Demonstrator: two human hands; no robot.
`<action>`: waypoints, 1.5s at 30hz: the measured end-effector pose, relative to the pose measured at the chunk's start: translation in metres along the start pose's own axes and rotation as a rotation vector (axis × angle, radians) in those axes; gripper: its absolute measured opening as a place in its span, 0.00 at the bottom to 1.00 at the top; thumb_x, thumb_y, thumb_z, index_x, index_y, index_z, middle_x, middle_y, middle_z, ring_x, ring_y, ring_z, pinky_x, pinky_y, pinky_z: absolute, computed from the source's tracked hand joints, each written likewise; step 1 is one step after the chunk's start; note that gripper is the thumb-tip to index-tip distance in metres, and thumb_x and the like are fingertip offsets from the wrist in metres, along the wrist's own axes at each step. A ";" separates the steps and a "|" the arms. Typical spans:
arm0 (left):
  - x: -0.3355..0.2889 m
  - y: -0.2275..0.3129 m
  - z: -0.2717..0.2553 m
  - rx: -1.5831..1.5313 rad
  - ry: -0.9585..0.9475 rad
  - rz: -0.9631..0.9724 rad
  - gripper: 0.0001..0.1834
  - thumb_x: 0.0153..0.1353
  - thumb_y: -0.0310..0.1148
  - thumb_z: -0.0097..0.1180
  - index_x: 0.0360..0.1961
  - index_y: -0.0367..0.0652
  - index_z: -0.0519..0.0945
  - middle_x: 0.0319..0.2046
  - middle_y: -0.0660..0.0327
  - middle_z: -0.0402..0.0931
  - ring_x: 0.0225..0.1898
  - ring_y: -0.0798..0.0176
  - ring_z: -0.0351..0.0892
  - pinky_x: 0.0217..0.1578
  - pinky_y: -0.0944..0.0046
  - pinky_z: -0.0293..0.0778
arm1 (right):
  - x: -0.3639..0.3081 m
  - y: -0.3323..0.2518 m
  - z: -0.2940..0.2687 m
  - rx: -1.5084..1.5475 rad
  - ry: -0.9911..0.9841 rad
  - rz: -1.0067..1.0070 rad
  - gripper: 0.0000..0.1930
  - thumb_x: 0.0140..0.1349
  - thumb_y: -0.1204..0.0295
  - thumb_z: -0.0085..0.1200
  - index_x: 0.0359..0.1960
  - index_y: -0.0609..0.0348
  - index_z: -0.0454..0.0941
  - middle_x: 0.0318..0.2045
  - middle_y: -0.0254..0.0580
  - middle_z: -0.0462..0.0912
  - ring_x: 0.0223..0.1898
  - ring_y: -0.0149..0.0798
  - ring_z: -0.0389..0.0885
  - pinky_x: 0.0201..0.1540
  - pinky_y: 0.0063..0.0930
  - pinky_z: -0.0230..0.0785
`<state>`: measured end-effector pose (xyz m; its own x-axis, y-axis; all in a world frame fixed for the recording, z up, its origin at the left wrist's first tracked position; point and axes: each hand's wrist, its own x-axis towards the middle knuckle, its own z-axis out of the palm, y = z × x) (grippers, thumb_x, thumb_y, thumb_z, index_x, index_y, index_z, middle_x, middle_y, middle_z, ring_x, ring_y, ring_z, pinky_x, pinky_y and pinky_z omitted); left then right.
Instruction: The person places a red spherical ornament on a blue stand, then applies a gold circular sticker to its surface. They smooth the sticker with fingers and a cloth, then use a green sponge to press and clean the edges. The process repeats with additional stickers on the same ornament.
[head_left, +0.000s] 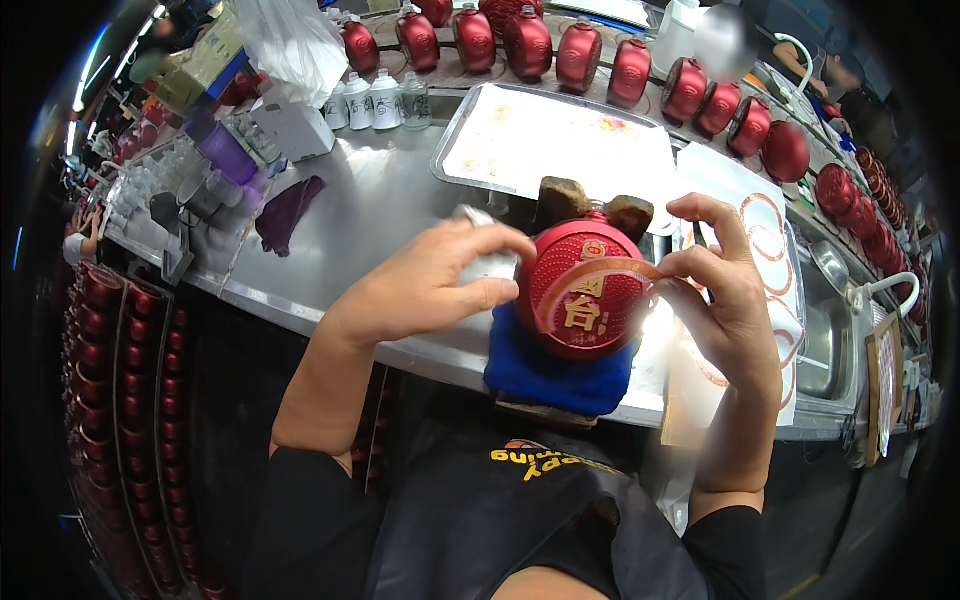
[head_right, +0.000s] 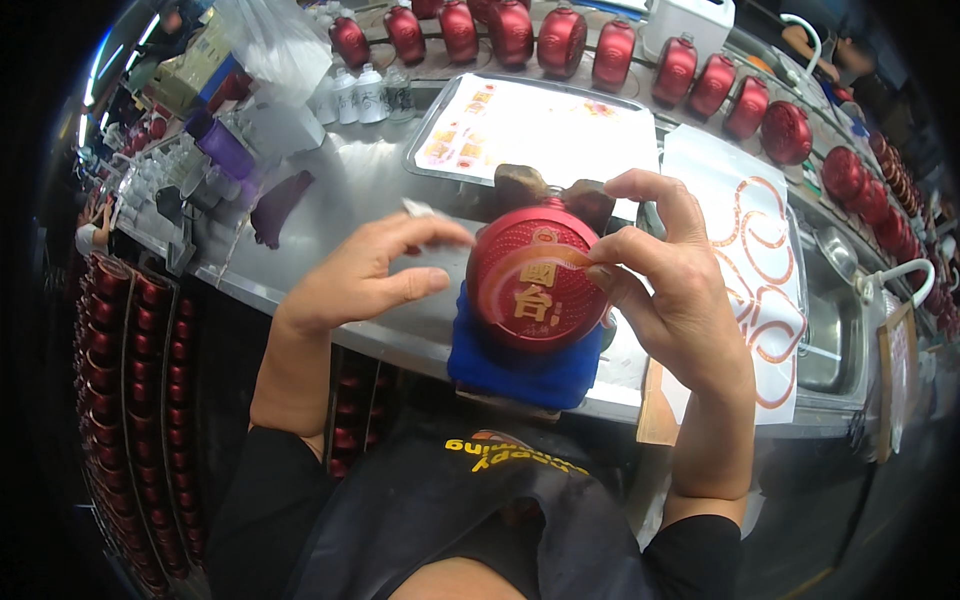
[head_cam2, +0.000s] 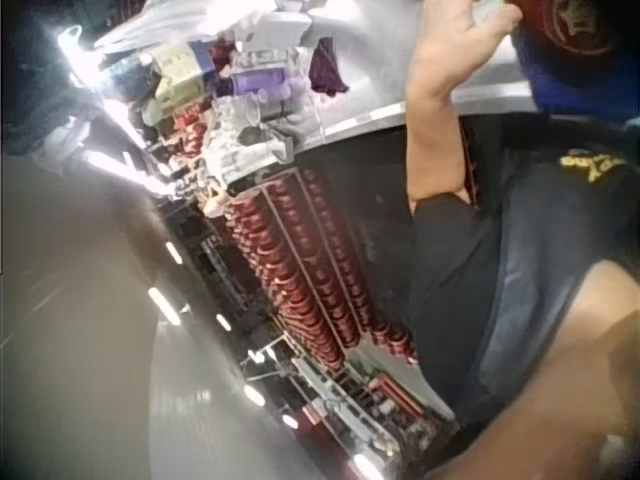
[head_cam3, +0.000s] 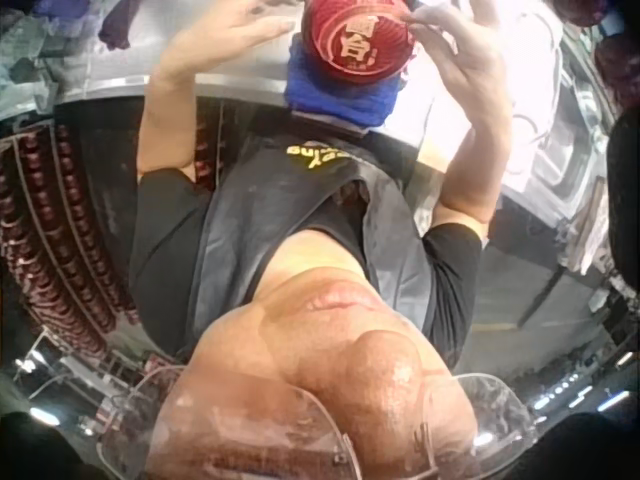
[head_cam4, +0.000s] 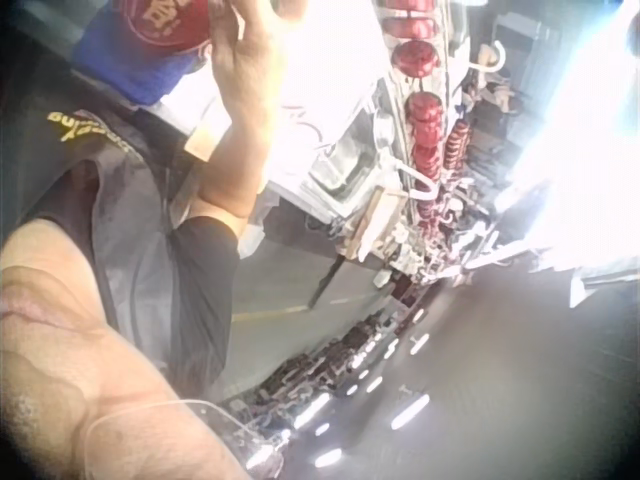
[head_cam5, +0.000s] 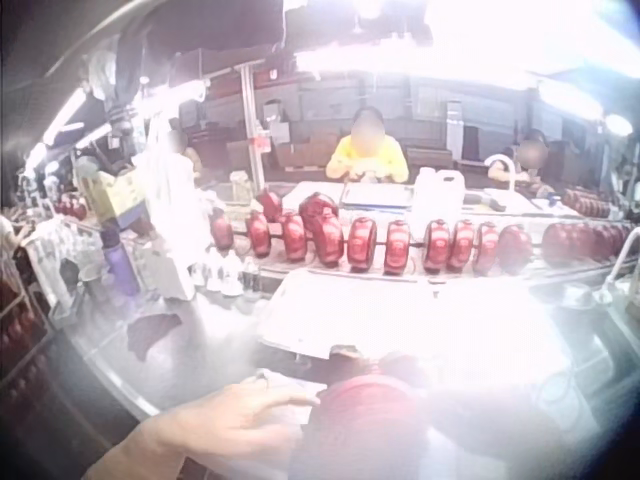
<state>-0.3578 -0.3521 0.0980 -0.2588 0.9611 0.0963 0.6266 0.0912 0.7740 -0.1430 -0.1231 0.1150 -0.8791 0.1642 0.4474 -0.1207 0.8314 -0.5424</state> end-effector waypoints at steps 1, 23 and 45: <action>-0.002 0.001 -0.001 0.188 0.082 0.006 0.23 0.71 0.42 0.58 0.60 0.39 0.80 0.54 0.53 0.82 0.56 0.56 0.77 0.58 0.55 0.72 | 0.000 -0.003 0.001 -0.005 -0.002 -0.004 0.09 0.52 0.84 0.65 0.35 0.60 0.83 0.59 0.49 0.74 0.61 0.50 0.74 0.59 0.41 0.69; 0.043 -0.013 0.064 -0.035 0.388 0.097 0.11 0.65 0.38 0.62 0.31 0.42 0.79 0.36 0.48 0.76 0.46 0.46 0.69 0.51 0.48 0.65 | -0.001 0.025 0.046 0.055 0.058 0.189 0.08 0.66 0.74 0.62 0.31 0.64 0.77 0.51 0.54 0.75 0.50 0.51 0.77 0.53 0.40 0.71; 0.079 -0.032 0.083 0.242 0.616 0.042 0.11 0.59 0.33 0.67 0.27 0.42 0.77 0.32 0.52 0.73 0.42 0.47 0.70 0.46 0.50 0.67 | 0.014 0.055 0.058 -0.097 0.122 0.239 0.07 0.56 0.78 0.63 0.27 0.63 0.76 0.52 0.55 0.76 0.53 0.55 0.76 0.56 0.45 0.69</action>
<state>-0.3378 -0.2577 0.0290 -0.5586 0.6472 0.5187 0.7740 0.1820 0.6065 -0.1889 -0.1061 0.0503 -0.8144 0.4196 0.4009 0.1331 0.8075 -0.5747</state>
